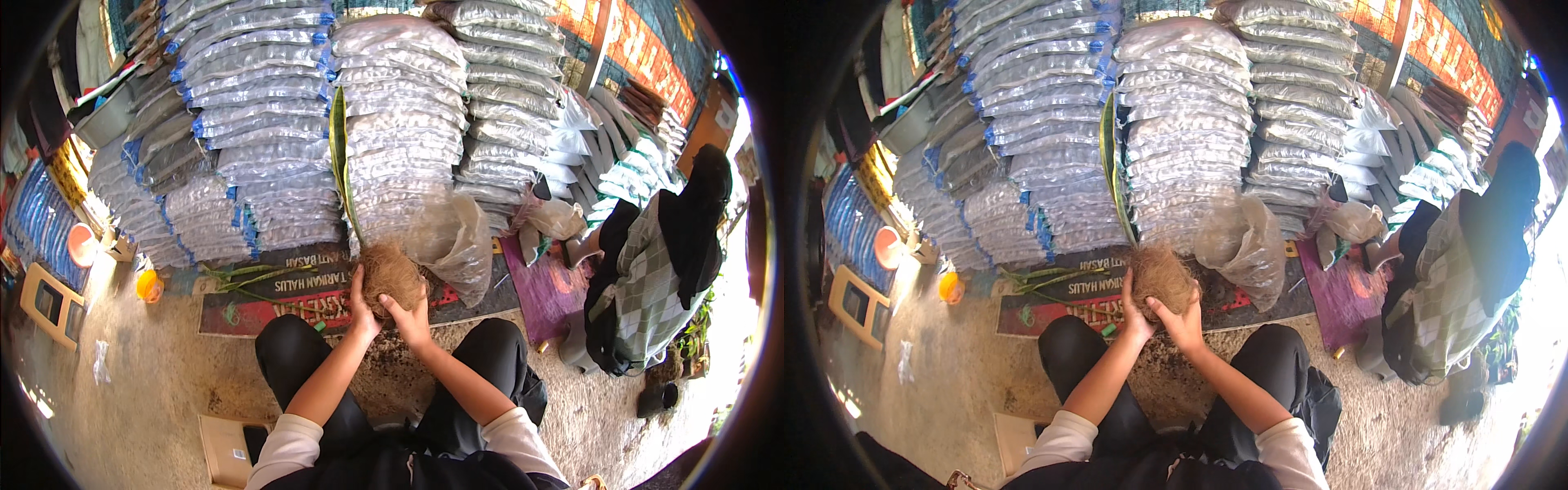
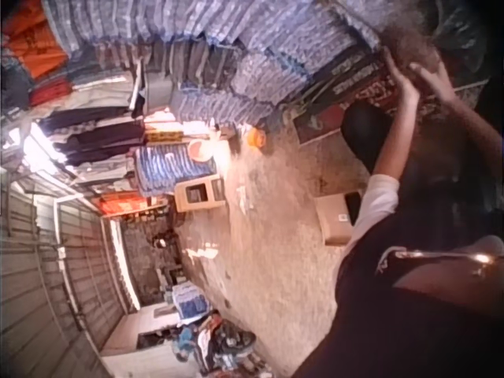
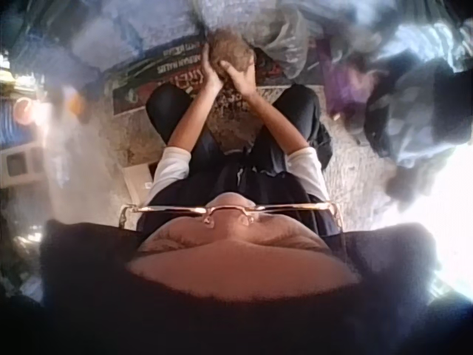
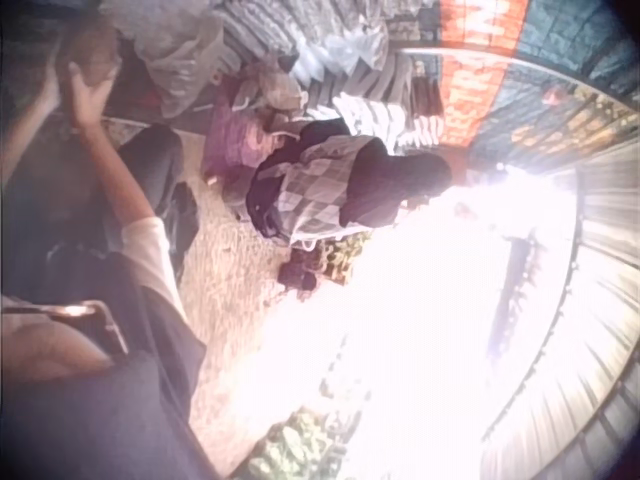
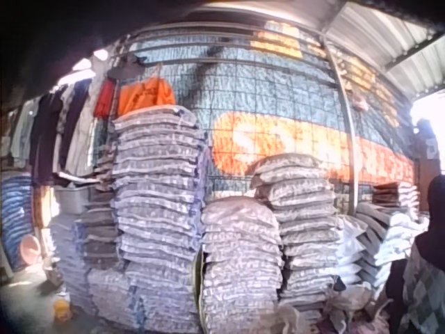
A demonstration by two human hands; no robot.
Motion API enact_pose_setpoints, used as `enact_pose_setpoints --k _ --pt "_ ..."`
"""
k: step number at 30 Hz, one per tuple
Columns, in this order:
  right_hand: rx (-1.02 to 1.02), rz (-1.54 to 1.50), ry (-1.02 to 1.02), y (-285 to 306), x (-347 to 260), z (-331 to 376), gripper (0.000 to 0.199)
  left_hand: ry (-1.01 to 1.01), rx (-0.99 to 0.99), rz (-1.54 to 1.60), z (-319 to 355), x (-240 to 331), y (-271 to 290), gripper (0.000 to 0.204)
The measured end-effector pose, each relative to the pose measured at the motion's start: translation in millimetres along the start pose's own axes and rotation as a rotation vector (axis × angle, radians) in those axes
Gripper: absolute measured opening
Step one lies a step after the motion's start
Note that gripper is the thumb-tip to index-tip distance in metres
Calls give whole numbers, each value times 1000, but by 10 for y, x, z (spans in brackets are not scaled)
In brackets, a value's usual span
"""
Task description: The person sits on the floor and wraps a small plant's root ball with fibrous substrate by hand. They repeatedly add and compress the material around the roots, shaping it into a compact ball while keeping the plant upright.
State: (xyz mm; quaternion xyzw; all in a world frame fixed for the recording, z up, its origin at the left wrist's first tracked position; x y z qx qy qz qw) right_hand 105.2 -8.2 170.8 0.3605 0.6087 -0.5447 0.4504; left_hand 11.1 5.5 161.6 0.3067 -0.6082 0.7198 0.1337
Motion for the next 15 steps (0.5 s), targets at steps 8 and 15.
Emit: enact_pose_setpoints --k 8,15 --pt "200 648 396 184 -393 37 89 -25 -145 190 -23 252 -152 56" --pt "-202 1504 867 -178 -486 224 61 -166 -337 128 49 56 19 45"
Point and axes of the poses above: each hand's wrist, its own z-axis away from the middle knuckle, its own y-axis out of the back of the hand, x = y × z, the point moved 1 cm from there along -z, towards the middle knuckle, and after that the axes turned 15 degrees about -y, right-handed, at the moved point
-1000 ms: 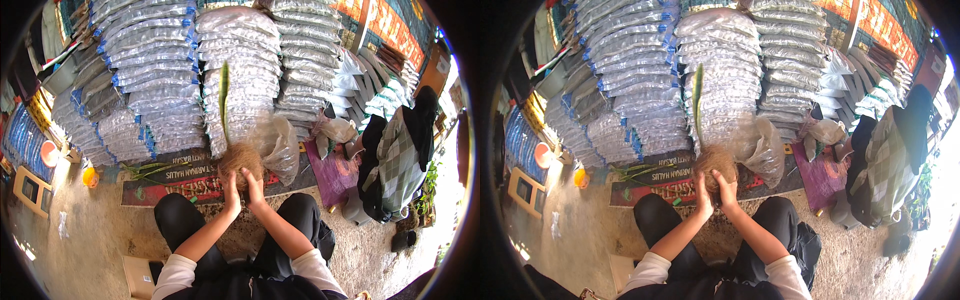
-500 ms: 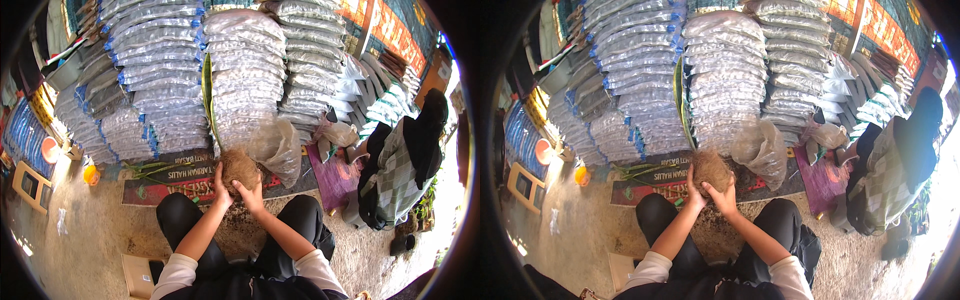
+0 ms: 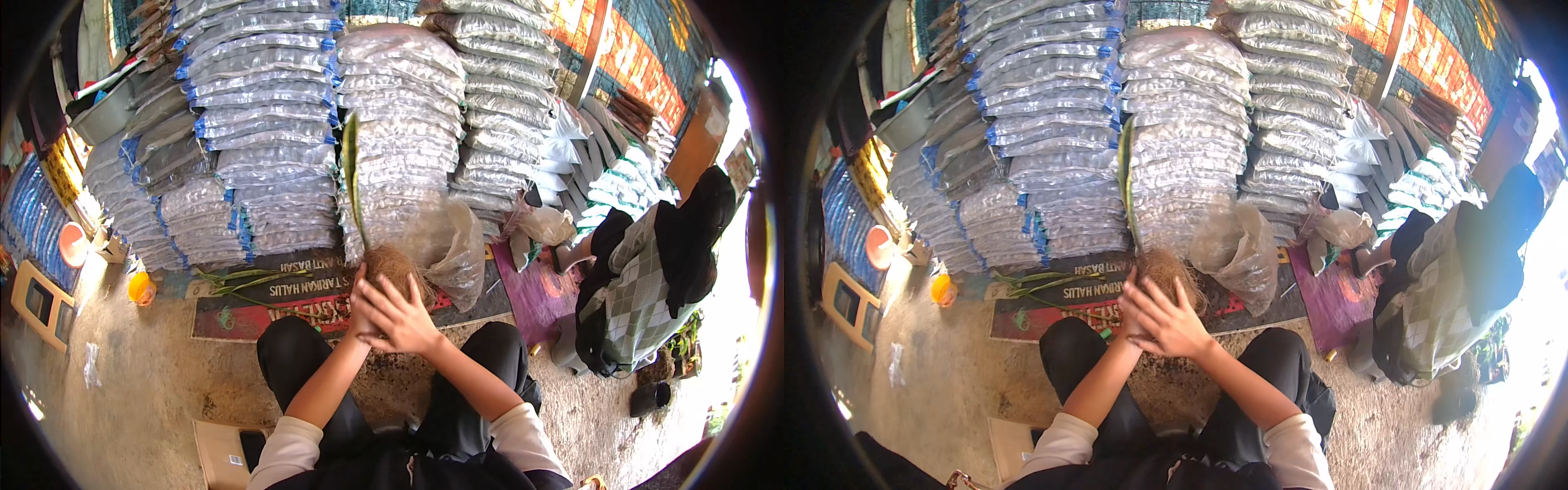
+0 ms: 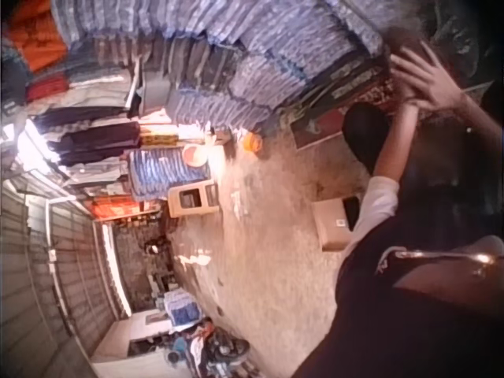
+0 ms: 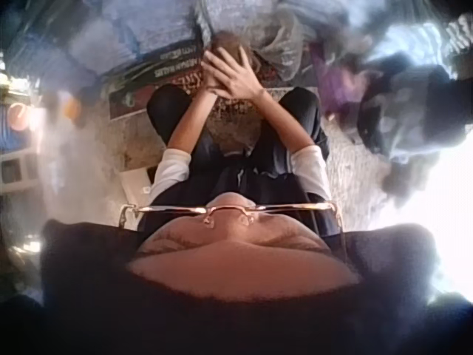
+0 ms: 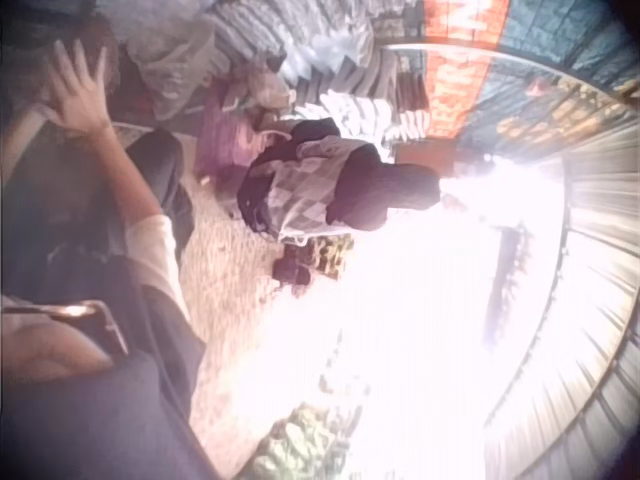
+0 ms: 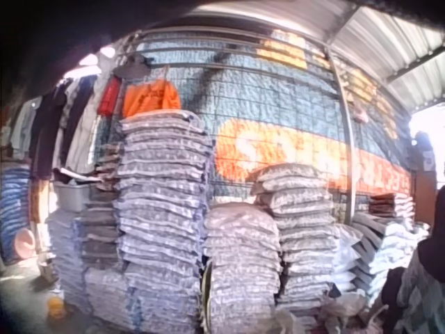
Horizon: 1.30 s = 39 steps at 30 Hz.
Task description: The person sits on the floor and wraps a small plant's root ball with fibrous substrate by hand. They repeatedly add and compress the material around the roots, shaping it into a compact ball while keeping the plant upright.
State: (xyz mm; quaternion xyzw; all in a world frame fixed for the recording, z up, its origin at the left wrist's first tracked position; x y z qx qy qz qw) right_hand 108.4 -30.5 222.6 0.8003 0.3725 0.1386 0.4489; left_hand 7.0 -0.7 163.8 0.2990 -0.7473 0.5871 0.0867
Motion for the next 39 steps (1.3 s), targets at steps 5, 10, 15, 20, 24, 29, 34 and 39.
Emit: enact_pose_setpoints --k 5,10,15,20,24,29,34,39 --pt "82 -218 -289 222 171 -211 68 220 158 48 -21 92 -250 49" --pt "3 -790 -433 116 367 -196 78 220 169 -40 -18 149 -281 52" --pt "-67 -1302 -611 17 338 -83 76 188 170 -100 2 182 -309 53" --pt "42 -1166 -545 -75 392 18 67 219 142 -32 10 110 -224 52" --pt "112 -1138 -564 -33 485 -3 53 261 186 -57 -17 53 -165 49" --pt "228 -534 -590 328 489 -261 32 282 233 -122 -9 26 -171 48" --pt "-48 -452 -520 287 448 -386 19 327 216 -72 15 -42 -192 53" --pt "-24 -566 -328 302 509 -289 10 385 173 62 22 -44 -204 50"
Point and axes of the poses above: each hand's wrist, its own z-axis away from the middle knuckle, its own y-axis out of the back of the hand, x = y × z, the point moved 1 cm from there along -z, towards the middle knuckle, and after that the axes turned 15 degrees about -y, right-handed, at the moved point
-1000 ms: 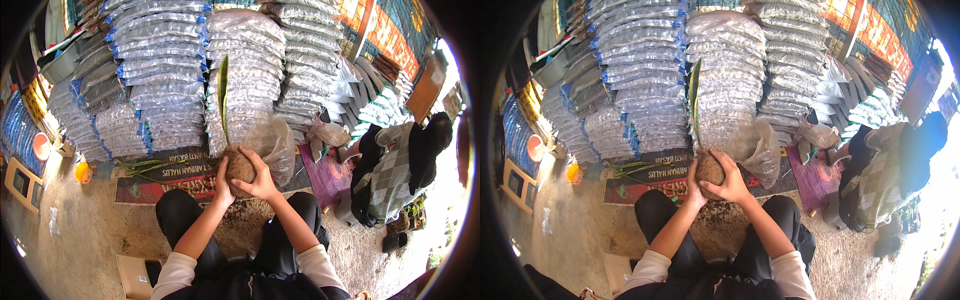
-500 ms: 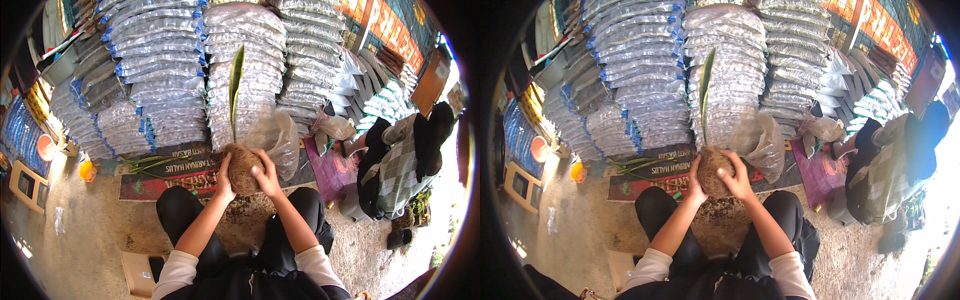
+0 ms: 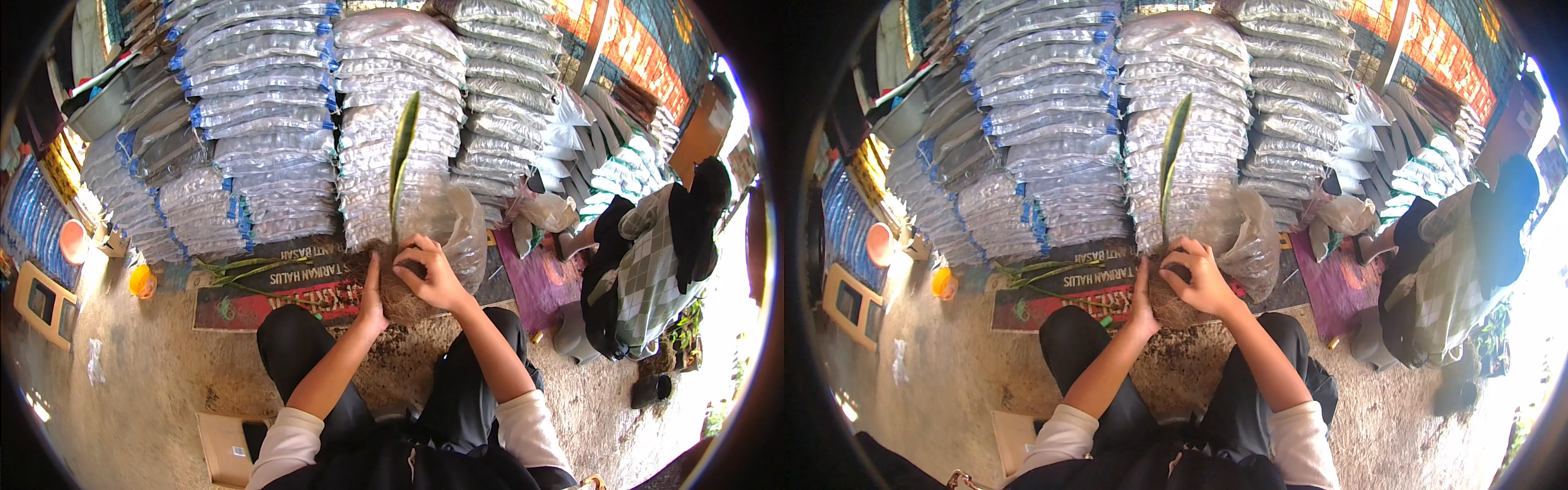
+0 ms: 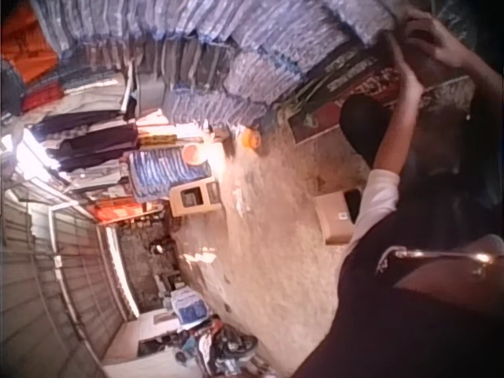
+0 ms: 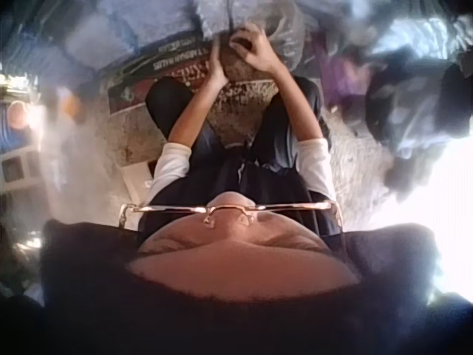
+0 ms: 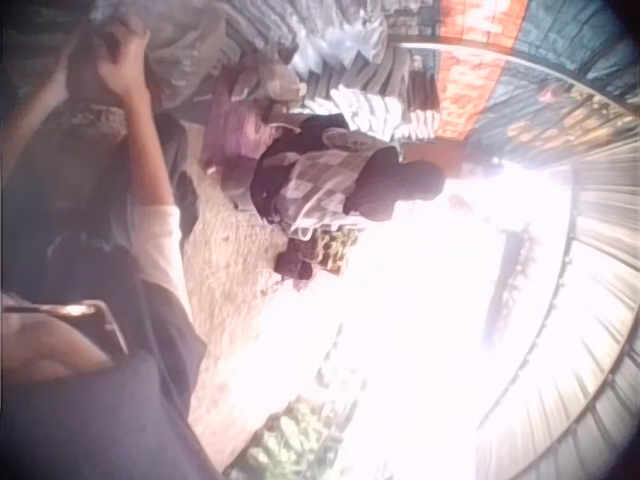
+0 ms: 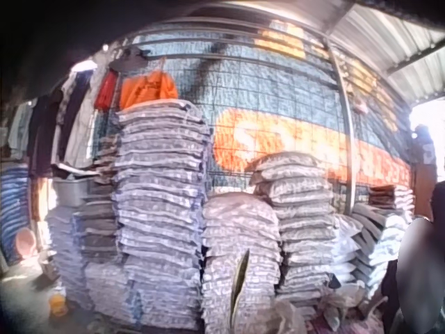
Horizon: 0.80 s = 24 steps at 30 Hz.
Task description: The person sits on the floor and wraps a small plant's root ball with fibrous substrate by hand. They repeatedly add and compress the material around the roots, shaping it into a compact ball while keeping the plant upright.
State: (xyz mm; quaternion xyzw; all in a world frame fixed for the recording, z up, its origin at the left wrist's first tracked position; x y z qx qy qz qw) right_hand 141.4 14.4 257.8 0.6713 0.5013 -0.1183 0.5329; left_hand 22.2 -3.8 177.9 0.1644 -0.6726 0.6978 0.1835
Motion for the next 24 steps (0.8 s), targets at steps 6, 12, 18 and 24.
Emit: enact_pose_setpoints --k 6,12,18,24 --pt "91 -115 -115 43 100 9 12 5 59 -145 12 -45 61 42" --pt "466 243 128 20 -322 310 34 -108 46 -141 -56 -1 178 41" --pt "176 410 44 -212 -155 349 65 -190 63 -66 -12 -19 85 31" --pt "-52 -342 -81 -196 83 155 81 -179 67 -63 -51 53 111 36"
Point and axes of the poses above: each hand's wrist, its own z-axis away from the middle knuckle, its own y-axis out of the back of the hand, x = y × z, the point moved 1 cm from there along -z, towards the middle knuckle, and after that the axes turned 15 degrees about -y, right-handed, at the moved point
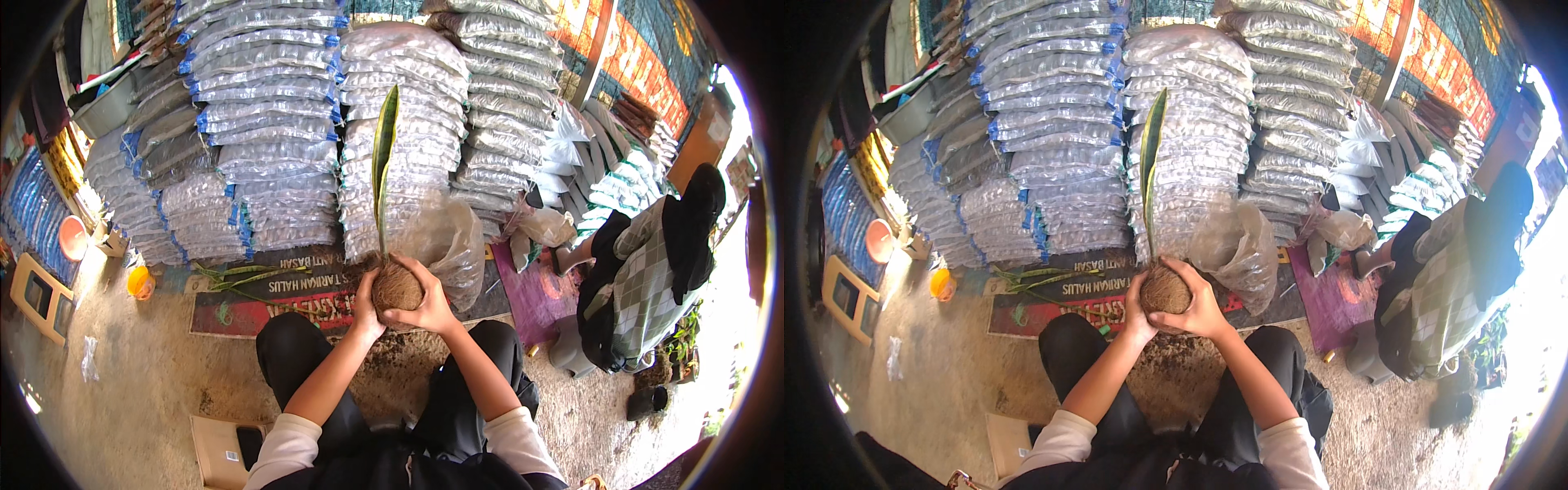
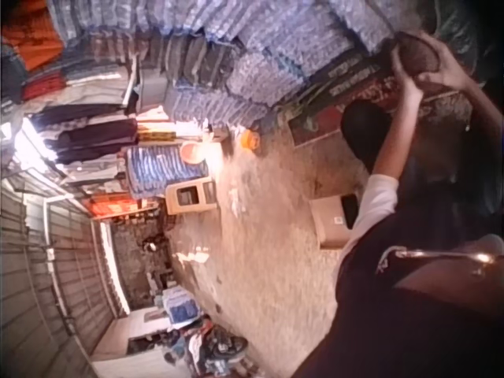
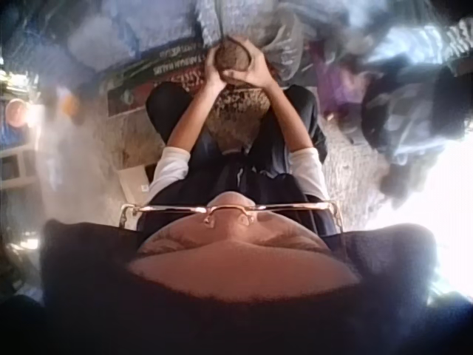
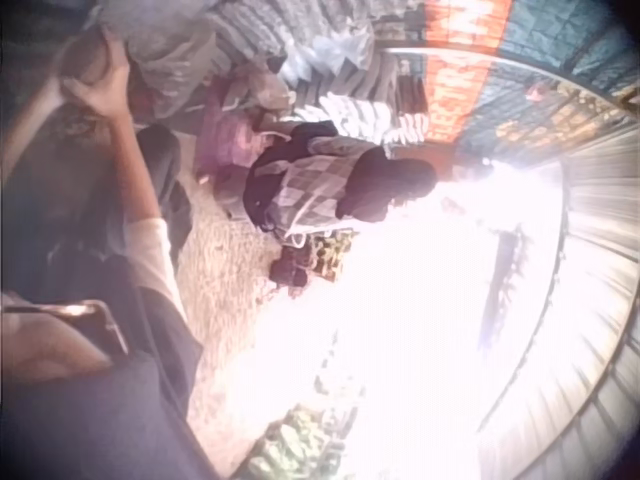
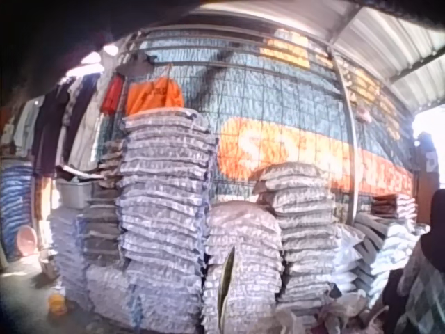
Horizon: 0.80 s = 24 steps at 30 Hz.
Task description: The person sits on the floor and wraps a small plant's root ball with fibrous substrate by hand. They repeatedly add and compress the material around the roots, shaping it into a compact ball while keeping the plant upright.
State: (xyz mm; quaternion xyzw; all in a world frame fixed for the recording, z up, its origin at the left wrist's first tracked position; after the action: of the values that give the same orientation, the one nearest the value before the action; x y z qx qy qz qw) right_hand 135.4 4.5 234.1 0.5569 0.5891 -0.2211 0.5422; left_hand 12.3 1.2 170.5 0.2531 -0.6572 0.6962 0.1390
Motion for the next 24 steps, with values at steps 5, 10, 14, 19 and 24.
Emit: enact_pose_setpoints --k 5,10,14,19,24 --pt "5 -318 -84 -90 73 31 82 -35 26 -48 29 33 -20 38" --pt "53 -399 -178 -130 181 101 72 -63 20 -109 96 75 -100 38" --pt "81 -460 -216 -119 242 75 64 -95 47 -122 55 -15 1 49" --pt "135 -614 -298 -151 357 35 57 -180 18 -281 -127 -174 292 54" --pt "339 -697 -375 -65 388 56 50 -496 -68 -922 -93 245 -59 60"
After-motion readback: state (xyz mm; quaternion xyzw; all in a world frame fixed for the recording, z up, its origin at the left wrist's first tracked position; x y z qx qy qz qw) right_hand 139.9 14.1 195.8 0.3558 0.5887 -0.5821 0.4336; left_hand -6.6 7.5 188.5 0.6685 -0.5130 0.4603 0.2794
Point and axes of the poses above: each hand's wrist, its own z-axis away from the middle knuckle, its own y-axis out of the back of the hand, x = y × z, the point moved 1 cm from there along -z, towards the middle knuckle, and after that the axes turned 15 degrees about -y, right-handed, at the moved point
